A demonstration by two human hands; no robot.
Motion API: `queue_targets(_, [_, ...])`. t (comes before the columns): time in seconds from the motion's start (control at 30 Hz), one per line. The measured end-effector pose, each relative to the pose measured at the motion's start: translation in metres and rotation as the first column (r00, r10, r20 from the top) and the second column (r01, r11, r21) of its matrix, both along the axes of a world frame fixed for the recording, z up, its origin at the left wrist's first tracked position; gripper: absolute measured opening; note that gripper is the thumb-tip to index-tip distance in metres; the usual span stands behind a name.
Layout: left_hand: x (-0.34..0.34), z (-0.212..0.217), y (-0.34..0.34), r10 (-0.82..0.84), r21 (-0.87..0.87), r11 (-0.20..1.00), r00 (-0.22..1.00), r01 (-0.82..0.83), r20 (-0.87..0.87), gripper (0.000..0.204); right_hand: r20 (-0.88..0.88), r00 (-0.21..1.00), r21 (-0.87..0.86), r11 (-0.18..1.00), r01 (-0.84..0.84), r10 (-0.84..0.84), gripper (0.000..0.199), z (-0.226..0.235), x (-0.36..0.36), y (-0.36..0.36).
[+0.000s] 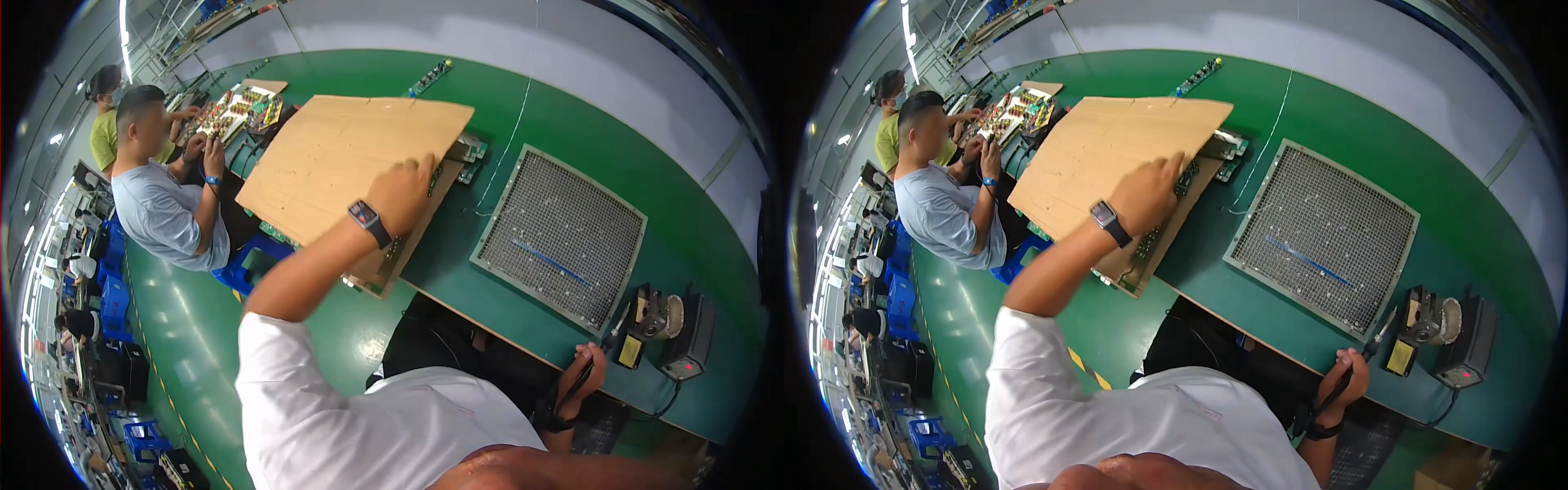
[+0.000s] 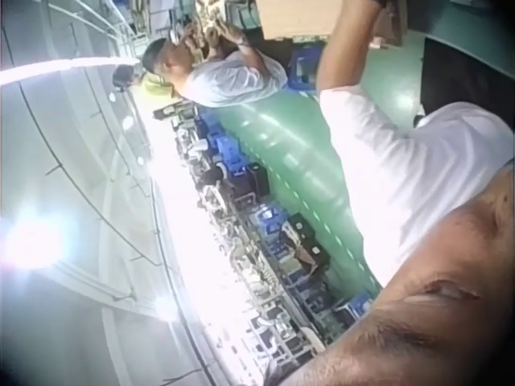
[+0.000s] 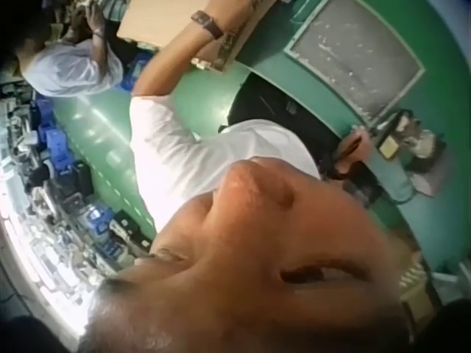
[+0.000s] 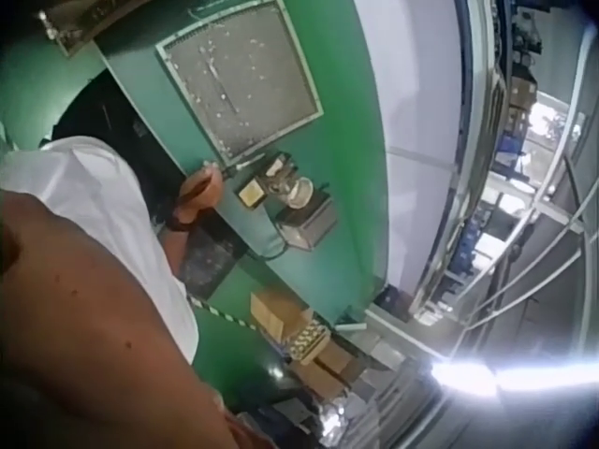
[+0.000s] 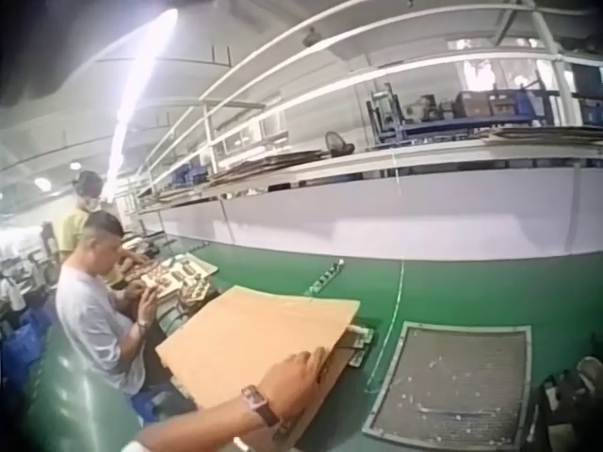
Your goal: The person picks up a circuit board, flips it over onto a metal grate, and applies solder to various points using a soldering iron and wire. After setting the board aside on a cardboard sheet, they move the cardboard to reach more circuit boards underneath and repeat the process.
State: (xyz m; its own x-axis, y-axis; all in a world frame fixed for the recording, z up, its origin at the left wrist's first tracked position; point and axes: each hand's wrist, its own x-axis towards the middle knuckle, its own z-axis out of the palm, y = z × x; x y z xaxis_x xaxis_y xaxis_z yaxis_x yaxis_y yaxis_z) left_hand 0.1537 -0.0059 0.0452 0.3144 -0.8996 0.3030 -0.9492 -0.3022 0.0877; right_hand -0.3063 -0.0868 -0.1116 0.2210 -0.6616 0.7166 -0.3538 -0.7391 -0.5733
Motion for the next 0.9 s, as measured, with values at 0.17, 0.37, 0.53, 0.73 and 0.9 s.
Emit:
queue_targets(0.17, [0.015, 0.086, 0.009, -0.12, 0.111, 0.989, 0.954, 0.093, 0.273, 0.044, 0.004, 1.0, 0.051, 0.999, -0.004, 0.004, 0.016, 0.0, 0.002, 0.003])
queue_targets(0.37, [0.055, 0.195, 0.013, -0.146, 0.246, 0.967, 0.941, 0.07, 0.305, 0.057, 0.035, 0.999, 0.051, 0.998, 0.036, -0.038, 0.013, 0.0, -0.003, 0.0])
queue_targets(0.53, [0.09, 0.232, 0.051, -0.314, 0.241, 0.945, 0.818, 0.221, 0.481, 0.045, 0.036, 0.998, 0.025, 0.999, 0.044, -0.044, 0.013, 0.001, -0.002, 0.0])
queue_targets(0.73, [0.048, 0.222, 0.082, 0.026, 0.085, 0.994, 0.901, -0.069, 0.433, 0.037, 0.002, 1.0, 0.001, 1.0, -0.011, 0.011, 0.017, -0.008, -0.008, -0.004])
queue_targets(0.9, [0.049, 0.239, 0.139, 0.152, -0.105, 0.988, 0.822, -0.112, 0.549, 0.036, 0.023, 0.999, 0.014, 0.999, -0.045, 0.044, 0.017, 0.0, -0.001, 0.004])
